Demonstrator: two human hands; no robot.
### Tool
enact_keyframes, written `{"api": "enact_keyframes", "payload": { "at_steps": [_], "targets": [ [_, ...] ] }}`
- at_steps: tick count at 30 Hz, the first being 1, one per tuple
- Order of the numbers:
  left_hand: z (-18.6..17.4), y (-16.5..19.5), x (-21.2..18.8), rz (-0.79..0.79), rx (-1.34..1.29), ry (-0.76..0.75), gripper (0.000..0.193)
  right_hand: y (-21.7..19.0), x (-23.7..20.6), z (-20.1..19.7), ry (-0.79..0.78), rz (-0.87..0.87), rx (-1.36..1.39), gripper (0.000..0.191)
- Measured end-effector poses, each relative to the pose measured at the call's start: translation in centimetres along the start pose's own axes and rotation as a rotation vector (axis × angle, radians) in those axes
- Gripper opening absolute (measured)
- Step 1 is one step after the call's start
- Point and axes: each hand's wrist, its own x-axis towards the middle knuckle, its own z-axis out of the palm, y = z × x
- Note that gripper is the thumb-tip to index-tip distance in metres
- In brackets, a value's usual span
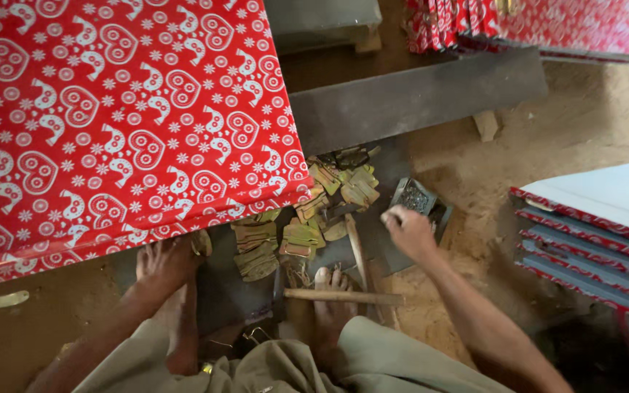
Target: The person attaches brass hinges to red patterned boards using a hammer and nails. They pick up a hinge, position it on the board, hammer nails into it, and repeat the process for multiple boards.
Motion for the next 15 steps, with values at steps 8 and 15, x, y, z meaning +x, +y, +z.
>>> {"api": "enact_keyframes", "payload": {
  "at_steps": [8,15],
  "targets": [
    [-6.4,6.6,-2.8,0.474,-0.067,-0.116,0.035,5.8,1.8,-3.2,0.127,0.08,-0.135,0.024],
    [-14.9,12.0,-1.9,0.317,-0.96,-0.201,0.037,5.2,1.6,-1.6,-0.091,-0.035,-0.126,0.043]
  ]
}}
